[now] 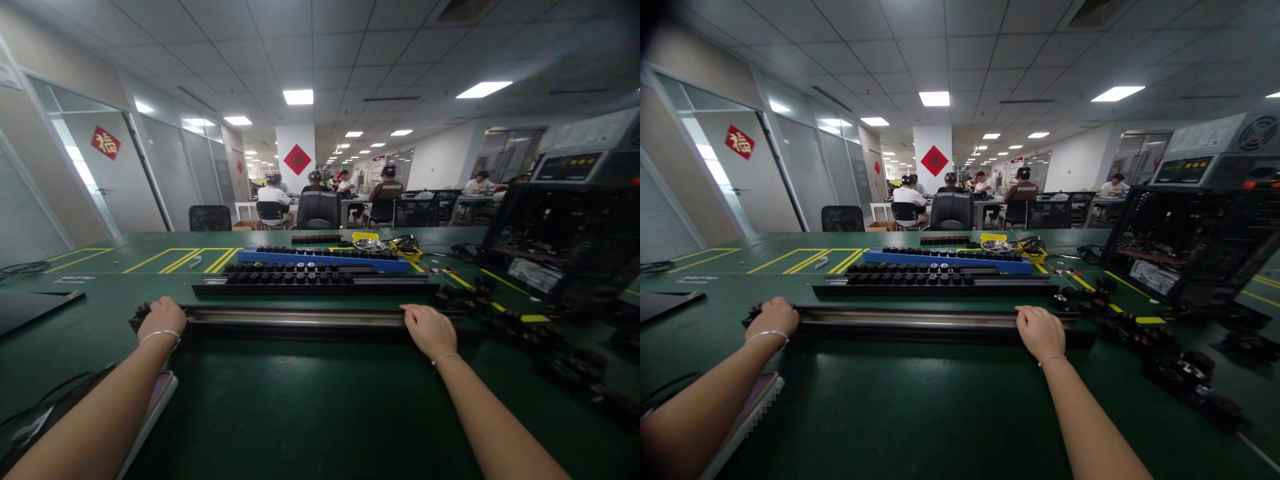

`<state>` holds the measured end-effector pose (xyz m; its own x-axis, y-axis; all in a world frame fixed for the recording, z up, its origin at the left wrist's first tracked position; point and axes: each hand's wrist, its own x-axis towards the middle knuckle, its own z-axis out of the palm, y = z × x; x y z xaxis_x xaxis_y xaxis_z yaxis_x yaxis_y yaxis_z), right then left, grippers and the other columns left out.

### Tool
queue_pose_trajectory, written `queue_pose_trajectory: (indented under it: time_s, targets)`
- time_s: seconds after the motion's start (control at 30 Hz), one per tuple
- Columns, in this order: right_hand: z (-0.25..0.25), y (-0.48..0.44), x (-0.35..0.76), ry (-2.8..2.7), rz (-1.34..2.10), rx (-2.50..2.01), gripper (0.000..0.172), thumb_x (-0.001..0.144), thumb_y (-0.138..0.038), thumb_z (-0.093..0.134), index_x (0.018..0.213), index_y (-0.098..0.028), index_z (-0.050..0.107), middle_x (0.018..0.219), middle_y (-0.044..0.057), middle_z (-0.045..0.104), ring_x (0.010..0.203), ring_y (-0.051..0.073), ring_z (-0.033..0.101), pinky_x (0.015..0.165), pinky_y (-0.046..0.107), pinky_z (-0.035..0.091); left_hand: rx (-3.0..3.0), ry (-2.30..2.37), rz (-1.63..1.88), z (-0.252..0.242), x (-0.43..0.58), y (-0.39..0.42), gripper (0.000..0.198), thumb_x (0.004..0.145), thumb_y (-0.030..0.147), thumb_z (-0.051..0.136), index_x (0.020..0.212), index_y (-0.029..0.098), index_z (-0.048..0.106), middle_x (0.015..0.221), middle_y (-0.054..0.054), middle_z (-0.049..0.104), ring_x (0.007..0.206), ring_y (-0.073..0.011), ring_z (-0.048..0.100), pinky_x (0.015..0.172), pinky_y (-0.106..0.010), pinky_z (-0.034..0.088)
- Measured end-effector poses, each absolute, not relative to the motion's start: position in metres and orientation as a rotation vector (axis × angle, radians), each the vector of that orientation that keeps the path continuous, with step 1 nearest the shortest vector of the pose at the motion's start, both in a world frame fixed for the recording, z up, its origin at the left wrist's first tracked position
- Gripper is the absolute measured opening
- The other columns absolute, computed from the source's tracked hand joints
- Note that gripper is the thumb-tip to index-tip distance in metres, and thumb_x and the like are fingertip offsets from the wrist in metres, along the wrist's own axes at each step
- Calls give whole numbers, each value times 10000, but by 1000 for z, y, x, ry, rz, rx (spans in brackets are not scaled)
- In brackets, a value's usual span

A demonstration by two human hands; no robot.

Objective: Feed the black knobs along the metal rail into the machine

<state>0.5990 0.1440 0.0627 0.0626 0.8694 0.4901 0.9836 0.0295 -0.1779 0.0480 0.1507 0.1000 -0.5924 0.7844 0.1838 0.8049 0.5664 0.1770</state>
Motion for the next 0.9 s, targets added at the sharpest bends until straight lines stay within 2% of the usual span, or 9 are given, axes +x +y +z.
queue_pose_trajectory:
  time_s: [0.17,0.33,0.5,0.9]
  targets:
    - [64,144,597,-1839,-320,-1909,386,833,-271,327,973,-245,686,1045,4,674,1006,178,569,829,322,408,-1358,-2796,-388,102,43,152,370,838,300,316,1093,53,423,1172,-261,550,1031,-366,567,753,-401,427]
    - [62,142,593,-1760,-300,-1959,391,830,-266,321,987,-256,679,1081,-4,662,1036,179,554,843,348,387,-1360,-2840,-436,106,51,149,418,825,290,325,1153,33,365,1177,-265,541,1051,-353,563,763,-381,427]
    - [58,141,590,-1686,-304,-1955,379,818,-258,336,983,-271,677,1089,-5,658,1047,176,541,859,352,367,-1342,-2853,-474,110,65,148,457,805,253,340,1186,2,337,1213,-287,492,1081,-377,536,792,-396,416]
    - [60,141,590,-1696,-292,-1961,395,824,-264,319,991,-265,677,1089,5,658,1049,183,541,852,353,366,-1468,-2780,-467,103,73,152,458,796,283,381,1173,21,386,1263,-276,442,1125,-391,493,858,-443,396]
